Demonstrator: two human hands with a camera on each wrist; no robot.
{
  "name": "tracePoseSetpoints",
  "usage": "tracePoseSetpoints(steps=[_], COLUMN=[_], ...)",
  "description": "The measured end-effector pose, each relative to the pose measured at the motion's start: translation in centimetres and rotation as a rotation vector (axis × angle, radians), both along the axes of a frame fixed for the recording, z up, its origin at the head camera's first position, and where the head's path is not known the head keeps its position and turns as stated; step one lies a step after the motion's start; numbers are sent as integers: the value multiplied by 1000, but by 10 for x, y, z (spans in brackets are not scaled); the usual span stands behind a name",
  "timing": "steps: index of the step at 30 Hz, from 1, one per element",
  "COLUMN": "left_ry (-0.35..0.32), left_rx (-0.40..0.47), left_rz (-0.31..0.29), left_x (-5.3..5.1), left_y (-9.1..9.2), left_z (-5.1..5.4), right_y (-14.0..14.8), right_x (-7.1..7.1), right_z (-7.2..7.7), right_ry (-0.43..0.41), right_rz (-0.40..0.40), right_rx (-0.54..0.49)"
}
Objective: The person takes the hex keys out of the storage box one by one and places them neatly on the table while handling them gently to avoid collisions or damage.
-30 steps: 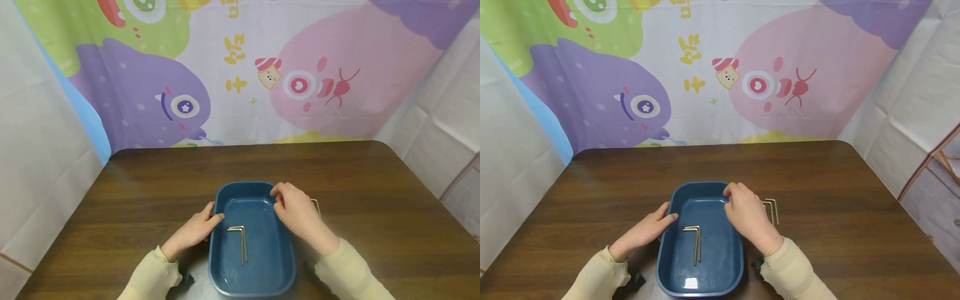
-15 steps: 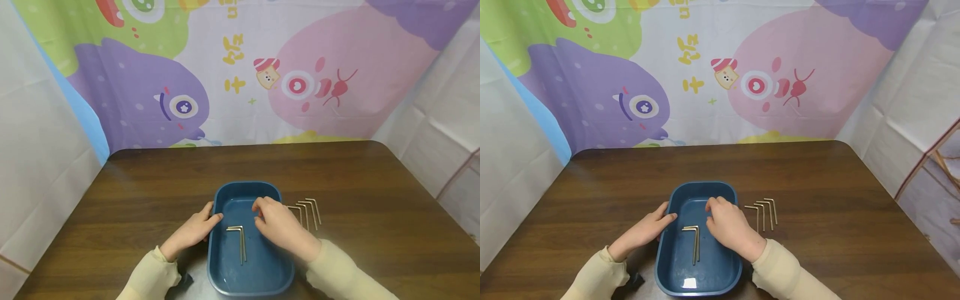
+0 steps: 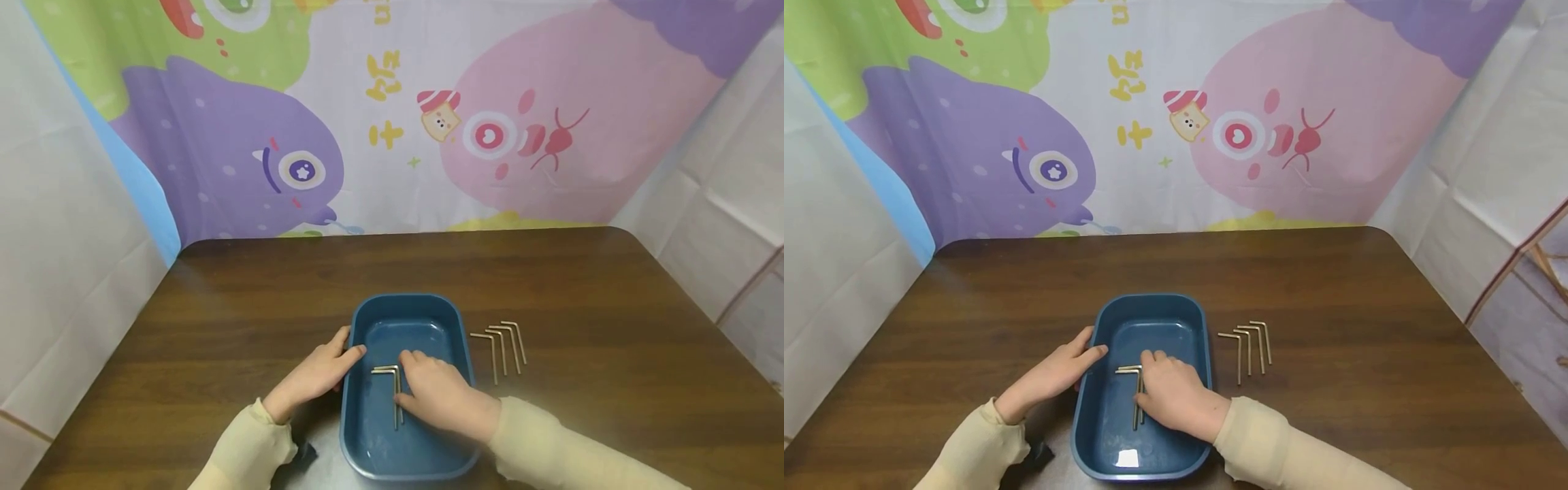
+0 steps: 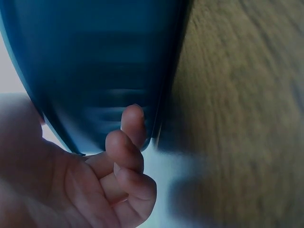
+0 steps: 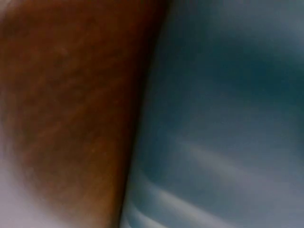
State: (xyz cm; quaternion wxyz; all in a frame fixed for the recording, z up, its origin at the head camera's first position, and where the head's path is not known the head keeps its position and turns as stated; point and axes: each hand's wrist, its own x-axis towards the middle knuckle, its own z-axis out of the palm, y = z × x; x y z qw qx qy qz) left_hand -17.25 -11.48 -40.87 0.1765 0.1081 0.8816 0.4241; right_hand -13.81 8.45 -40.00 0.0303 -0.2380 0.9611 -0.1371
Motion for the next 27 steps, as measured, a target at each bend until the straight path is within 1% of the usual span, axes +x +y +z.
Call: tracePoseSetpoints(steps=[6,10,18,23,27], left_ry=[-3,-2,-1,-4,-5], left_rx=[3,0,-11,-15,-15], left_rz=[5,7,18,20,22], left_x=[-1,-1,-1,-1,-1], left_y=[0,0,0,0,0], left_z=[1,-1,-3,-3,-3], right_y=[-2,0,1,1,1], right_x=[0,1,4,5,5], right_z=[-3,-2,0,-1,-2], right_ry=[65,71,64,62,68], right_rz=[31,38,12,-11,-8], right_rx=[66,84,51,35,25])
